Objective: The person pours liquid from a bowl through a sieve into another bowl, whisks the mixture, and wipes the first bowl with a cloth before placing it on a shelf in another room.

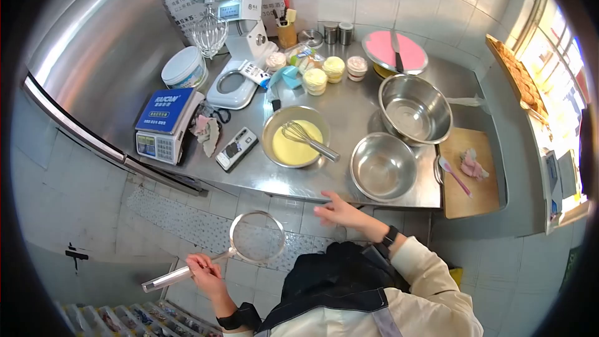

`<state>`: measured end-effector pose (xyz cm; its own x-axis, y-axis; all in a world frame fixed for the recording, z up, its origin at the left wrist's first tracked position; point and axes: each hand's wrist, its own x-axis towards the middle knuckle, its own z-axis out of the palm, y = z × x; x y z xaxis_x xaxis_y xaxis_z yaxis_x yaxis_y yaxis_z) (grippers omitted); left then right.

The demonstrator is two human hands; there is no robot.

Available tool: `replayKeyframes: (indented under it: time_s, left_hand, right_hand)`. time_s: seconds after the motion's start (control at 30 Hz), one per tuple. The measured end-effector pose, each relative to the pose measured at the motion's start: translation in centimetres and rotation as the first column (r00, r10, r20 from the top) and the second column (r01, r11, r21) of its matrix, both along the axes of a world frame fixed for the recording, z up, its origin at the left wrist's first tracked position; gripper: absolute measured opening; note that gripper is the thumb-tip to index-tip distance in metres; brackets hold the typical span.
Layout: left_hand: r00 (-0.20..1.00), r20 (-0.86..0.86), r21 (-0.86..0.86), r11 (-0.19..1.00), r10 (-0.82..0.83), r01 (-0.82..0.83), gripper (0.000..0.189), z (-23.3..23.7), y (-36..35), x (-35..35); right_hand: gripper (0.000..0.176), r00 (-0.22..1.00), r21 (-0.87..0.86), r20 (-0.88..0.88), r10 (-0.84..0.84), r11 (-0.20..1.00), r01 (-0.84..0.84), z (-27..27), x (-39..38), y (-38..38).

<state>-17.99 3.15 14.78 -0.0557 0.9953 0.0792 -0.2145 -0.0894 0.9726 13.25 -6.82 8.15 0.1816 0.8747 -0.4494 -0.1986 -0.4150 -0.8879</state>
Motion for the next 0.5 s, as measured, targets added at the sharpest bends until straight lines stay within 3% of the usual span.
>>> replayKeyframes:
  time_s: [0.03, 0.1, 0.13, 0.2, 0.23, 0.3, 0.33, 0.37, 0.43, 0.5]
  left_hand:
    - [1.000, -0.006, -0.017, 1.000, 0.016, -0.016, 0.038, 0.1, 0.1, 0.4]
    - [0.999, -0.024, -0.027, 0.999, 0.043, -0.044, 0.038, 0.4, 0.6, 1.1]
    - [0.999, -0.021, -0.021, 0.999, 0.043, -0.043, 0.038, 0.7, 0.6, 1.4]
    - [0.998, -0.028, -0.014, 0.999, 0.050, -0.050, 0.039, 0.6, 0.9, 1.6]
    - [0.998, 0.002, -0.007, 0.998, 0.068, -0.068, 0.039, 0.4, 1.1, 1.6]
    - [0.997, 0.003, -0.009, 0.997, 0.081, -0.081, 0.039, 0.4, 1.9, 1.4]
    - [0.996, -0.022, -0.027, 0.995, 0.092, -0.093, 0.038, 0.7, 2.2, 1.7]
    - [0.994, -0.033, -0.039, 0.994, 0.103, -0.104, 0.038, 0.9, 2.7, 2.0]
    - [0.993, -0.043, -0.029, 0.993, 0.111, -0.112, 0.040, 1.3, 4.0, 2.3]
    - [0.995, 0.012, -0.044, 0.994, 0.100, -0.099, 0.044, 1.4, 6.4, 2.1]
  right_hand:
    - [0.065, 1.000, 0.014, -0.004, 0.010, 1.000, -0.010, -1.1, 0.2, 2.4]
    - [0.071, 0.916, 0.062, -0.174, -0.362, 0.924, 0.377, -2.9, 0.5, 6.3]
    - [0.071, 0.917, 0.060, -0.186, -0.352, 0.928, 0.368, -3.8, 0.9, 7.8]
    - [0.075, 0.822, 0.257, -0.163, -0.546, 0.780, 0.570, -5.0, 1.8, 10.4]
    - [0.075, 0.823, 0.255, -0.173, -0.541, 0.783, 0.568, -5.1, 2.3, 11.5]
    - [0.068, 0.479, 0.223, -0.287, -0.830, 0.428, 0.876, -5.7, 2.4, 12.8]
    - [0.061, 0.368, 0.120, -0.313, -0.876, 0.348, 0.930, -4.3, 2.6, 12.9]
    - [0.061, 0.364, 0.112, -0.313, -0.877, 0.347, 0.931, -4.6, 3.1, 13.1]
    - [0.055, 0.226, 0.017, -0.447, -0.865, 0.245, 0.969, -4.5, 4.4, 13.9]
    - [0.048, 0.229, 0.080, -0.509, -0.830, 0.220, 0.972, -3.8, 4.9, 14.9]
